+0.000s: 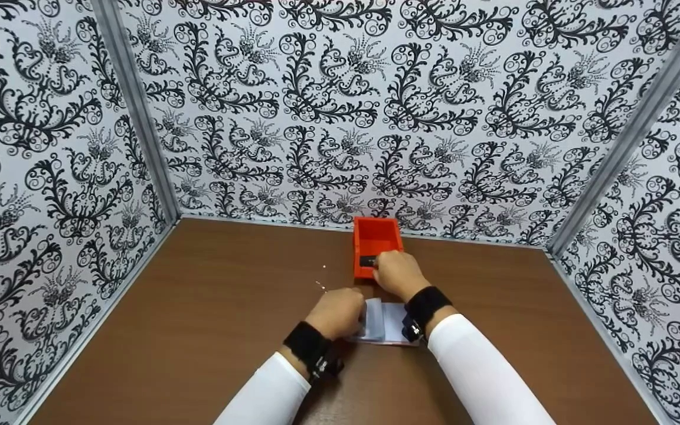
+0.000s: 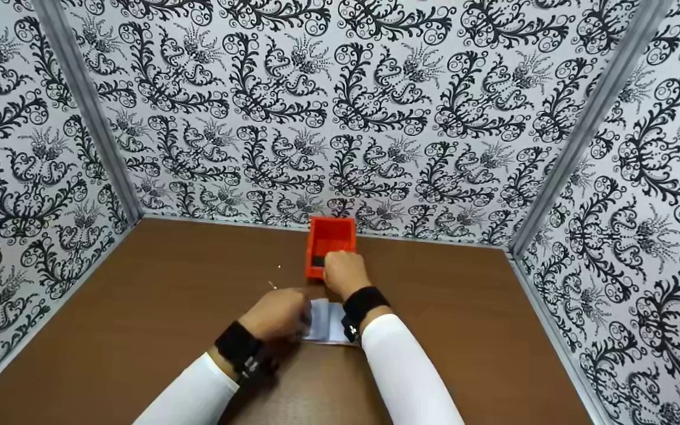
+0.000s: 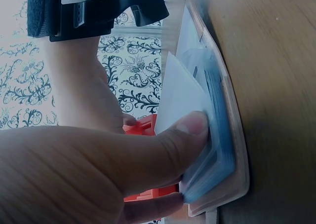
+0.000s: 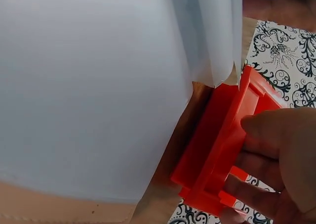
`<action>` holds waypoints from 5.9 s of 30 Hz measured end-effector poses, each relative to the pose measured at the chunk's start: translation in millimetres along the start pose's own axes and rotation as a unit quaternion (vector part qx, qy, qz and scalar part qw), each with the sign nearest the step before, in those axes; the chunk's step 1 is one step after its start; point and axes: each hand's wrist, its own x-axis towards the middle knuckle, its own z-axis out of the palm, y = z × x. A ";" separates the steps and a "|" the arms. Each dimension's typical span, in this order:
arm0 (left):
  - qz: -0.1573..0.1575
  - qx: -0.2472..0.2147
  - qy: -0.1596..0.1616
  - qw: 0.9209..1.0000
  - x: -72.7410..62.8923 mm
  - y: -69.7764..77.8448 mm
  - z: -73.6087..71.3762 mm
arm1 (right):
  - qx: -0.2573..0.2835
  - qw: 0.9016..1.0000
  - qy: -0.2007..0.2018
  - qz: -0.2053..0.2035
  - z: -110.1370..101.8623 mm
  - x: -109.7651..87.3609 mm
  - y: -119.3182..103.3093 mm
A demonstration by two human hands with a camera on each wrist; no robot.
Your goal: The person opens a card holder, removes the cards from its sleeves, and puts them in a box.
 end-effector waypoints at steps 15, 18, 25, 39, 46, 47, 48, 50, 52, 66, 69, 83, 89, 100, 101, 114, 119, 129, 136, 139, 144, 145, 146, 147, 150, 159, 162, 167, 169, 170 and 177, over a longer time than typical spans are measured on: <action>-0.003 -0.003 -0.011 1.000 1.0 -1.3 0.7 | 0.134 0.987 0.053 0.072 -19.0 -32.3 -13.2; -0.007 -0.010 -0.014 1.000 1.4 -1.3 0.2 | 0.150 0.983 0.044 0.091 -21.1 -42.0 -14.0; -0.013 -0.012 -0.012 1.000 0.8 0.5 -1.4 | 0.189 0.976 0.016 0.109 -26.6 -61.7 -12.2; -0.014 -0.018 -0.012 1.000 -0.6 1.3 -1.9 | 0.236 0.960 -0.129 0.072 -22.7 -85.0 3.7; -0.010 -0.009 -0.012 1.000 -0.4 2.2 -0.9 | 0.231 0.961 -0.147 0.041 -16.7 -88.5 8.3; -0.012 -0.010 -0.013 1.000 -0.4 2.0 -0.7 | 0.232 0.960 -0.148 0.045 -15.8 -88.5 8.3; -0.014 -0.010 -0.017 1.000 -0.2 1.7 -0.2 | 0.232 0.960 -0.148 0.049 -14.8 -88.6 8.2; -0.021 -0.014 -0.023 0.999 0.3 0.9 0.7 | 0.232 0.960 -0.150 0.056 -13.9 -88.9 7.6; -0.026 -0.023 -0.030 0.999 0.8 0.1 0.9 | 0.231 0.959 -0.151 0.062 -14.0 -89.2 6.8; -0.011 -0.055 -0.054 0.997 0.2 -2.3 -3.6 | 0.219 0.965 -0.132 0.060 -12.3 -91.8 5.4; -0.011 -0.057 -0.055 0.997 0.0 -2.3 -4.6 | 0.219 0.963 -0.139 0.073 -12.7 -91.2 4.6; -0.028 -0.073 -0.056 0.995 0.7 -2.0 -4.4 | 0.222 0.960 -0.144 0.090 -11.2 -92.0 4.0; -0.008 -0.055 -0.035 0.998 1.2 -2.6 -2.6 | 0.211 0.966 -0.128 0.072 -8.0 -91.3 4.7; -0.011 -0.057 -0.035 0.998 1.6 -1.5 -3.1 | 0.227 0.960 -0.124 0.102 -14.6 -90.7 0.7; -0.010 -0.057 -0.034 0.998 1.8 -1.7 -3.1 | 0.231 0.960 -0.120 0.103 -16.2 -90.4 -1.0; 0.008 -0.043 -0.019 0.999 2.4 -3.1 -3.3 | 0.220 0.968 -0.113 0.051 -23.7 -89.4 -29.7; 0.002 -0.059 -0.028 0.998 1.1 -0.5 -6.8 | 0.219 0.968 -0.111 0.049 -23.9 -89.7 -29.7; -0.056 -0.087 -0.035 0.994 -0.6 2.3 -7.8 | 0.201 0.973 -0.100 0.062 -26.7 -90.5 -24.7; -0.067 -0.082 -0.044 0.993 -0.1 4.2 -8.0 | 0.177 0.975 -0.090 0.094 -29.7 -88.5 -19.1; -0.071 -0.085 -0.047 0.993 0.2 4.5 -8.8 | 0.168 0.974 -0.096 0.113 -30.7 -87.4 -16.8; -0.070 -0.091 -0.047 0.992 1.3 3.2 -7.5 | 0.162 0.973 -0.102 0.129 -31.0 -88.6 -10.2; -0.066 -0.088 -0.046 0.993 1.4 2.7 -6.8 | 0.162 0.973 -0.104 0.129 -30.7 -89.3 -8.4; -0.062 -0.084 -0.045 0.993 1.4 2.3 -6.1 | 0.163 0.972 -0.106 0.130 -30.4 -90.0 -6.8; -0.057 -0.080 -0.042 0.994 1.4 1.7 -5.3 | 0.165 0.972 -0.109 0.131 -30.0 -90.9 -5.1; -0.043 -0.061 -0.031 0.997 1.1 0.4 -3.7 | 0.170 0.968 -0.122 0.136 -28.3 -93.3 -0.4; -0.034 -0.046 -0.027 0.998 0.8 -0.6 -3.8 | 0.184 0.963 -0.141 0.140 -24.9 -95.7 8.2; -0.036 -0.048 -0.031 0.998 1.0 -0.6 -4.0 | 0.178 0.965 -0.130 0.140 -24.2 -96.6 9.7; -0.040 -0.046 -0.032 0.998 1.1 -0.5 -3.4 | 0.160 0.969 -0.115 0.146 -23.6 -97.3 12.1; -0.039 -0.044 -0.032 0.998 1.3 -0.6 -2.8 | 0.158 0.969 -0.117 0.151 -24.0 -96.9 12.7; -0.039 -0.044 -0.032 0.998 1.4 -0.6 -2.5 | 0.157 0.968 -0.119 0.155 -24.5 -96.5 12.5; -0.033 -0.051 -0.036 0.997 2.0 -1.5 -2.9 | 0.214 0.958 -0.104 0.162 -29.3 -89.7 5.7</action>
